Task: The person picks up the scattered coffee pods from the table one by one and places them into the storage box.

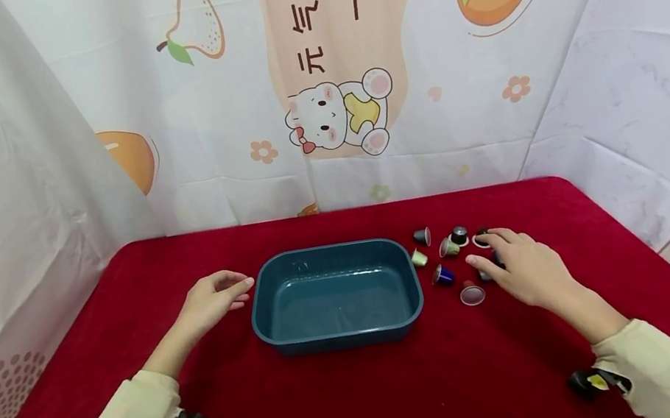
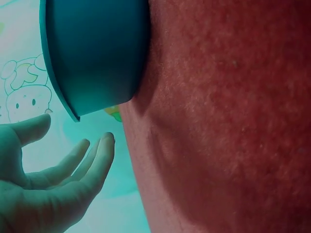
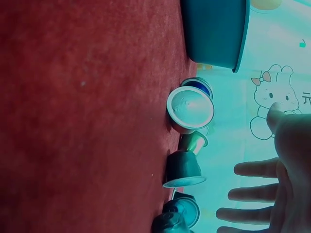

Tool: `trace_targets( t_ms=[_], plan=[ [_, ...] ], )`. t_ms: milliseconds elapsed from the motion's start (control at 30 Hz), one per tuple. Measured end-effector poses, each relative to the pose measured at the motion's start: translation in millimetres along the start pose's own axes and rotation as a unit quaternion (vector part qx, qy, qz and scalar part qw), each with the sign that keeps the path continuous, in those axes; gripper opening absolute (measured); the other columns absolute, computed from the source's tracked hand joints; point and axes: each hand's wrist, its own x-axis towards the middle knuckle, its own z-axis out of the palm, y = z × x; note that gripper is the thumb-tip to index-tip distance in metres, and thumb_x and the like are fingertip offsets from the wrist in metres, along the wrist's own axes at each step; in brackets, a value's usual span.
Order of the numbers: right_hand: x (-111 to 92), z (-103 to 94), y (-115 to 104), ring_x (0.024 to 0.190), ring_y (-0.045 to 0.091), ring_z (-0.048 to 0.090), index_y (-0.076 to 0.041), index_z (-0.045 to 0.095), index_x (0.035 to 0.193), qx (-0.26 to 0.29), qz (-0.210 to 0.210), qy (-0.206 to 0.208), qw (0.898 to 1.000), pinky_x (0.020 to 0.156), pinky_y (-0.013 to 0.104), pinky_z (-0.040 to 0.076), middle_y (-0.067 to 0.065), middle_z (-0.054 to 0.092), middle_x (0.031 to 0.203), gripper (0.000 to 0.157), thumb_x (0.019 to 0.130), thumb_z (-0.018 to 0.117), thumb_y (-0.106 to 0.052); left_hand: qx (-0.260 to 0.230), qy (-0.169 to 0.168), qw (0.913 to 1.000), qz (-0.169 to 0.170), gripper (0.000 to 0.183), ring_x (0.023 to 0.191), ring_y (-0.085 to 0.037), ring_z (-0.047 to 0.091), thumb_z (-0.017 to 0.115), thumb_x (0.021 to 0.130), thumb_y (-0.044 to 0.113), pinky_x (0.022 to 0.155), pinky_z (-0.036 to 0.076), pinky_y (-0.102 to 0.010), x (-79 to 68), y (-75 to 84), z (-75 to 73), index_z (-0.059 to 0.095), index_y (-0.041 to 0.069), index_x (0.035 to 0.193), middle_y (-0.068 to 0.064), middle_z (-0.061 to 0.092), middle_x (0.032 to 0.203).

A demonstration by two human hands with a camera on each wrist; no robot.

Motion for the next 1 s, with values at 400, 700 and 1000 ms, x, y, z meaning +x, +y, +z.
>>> trace_targets(
  t_ms=[400,700,1000],
  plan=[
    [-3.3,-1.5,3.9,0.122,0.045,0.048,-0.001,0.051,0.134,0.035,0.013,-0.019,0.999,0.089,0.061,0.047,0.027,0.050,0.136,0.061,0.095,0.053,-0.048,-0.100,-0.051,0.9928,-0.042,0.055,0.091,-0.009,0.067,0.053,0.098,0.034,0.090,0.055,-0.031,0.8,-6.5,-0.7,0.045,-0.005,0.135,-0.023,0.058,0.127],
    [-5.9,-6.6,1.7,0.122,0.044,0.049,-0.002,0.052,0.132,0.067,0.012,-0.029,0.997,0.090,0.061,0.046,0.027,0.053,0.133,0.058,0.094,0.057,-0.044,-0.153,-0.076,0.9827,-0.073,0.056,0.091,-0.011,0.066,0.053,0.098,0.033,0.092,0.055,-0.032,1.5,-7.2,1.7,0.042,-0.005,0.138,-0.022,0.056,0.129],
    [-6.5,-7.5,-1.4,0.115,0.041,0.053,-0.002,0.056,0.128,0.074,-0.004,-0.024,0.997,0.088,0.057,0.048,0.025,0.058,0.126,0.055,0.093,0.059,-0.043,-0.187,-0.092,0.9742,-0.086,0.057,0.092,-0.013,0.066,0.052,0.098,0.031,0.090,0.055,-0.031,2.9,-8.9,1.6,0.039,-0.006,0.140,-0.022,0.056,0.130]
  ],
)
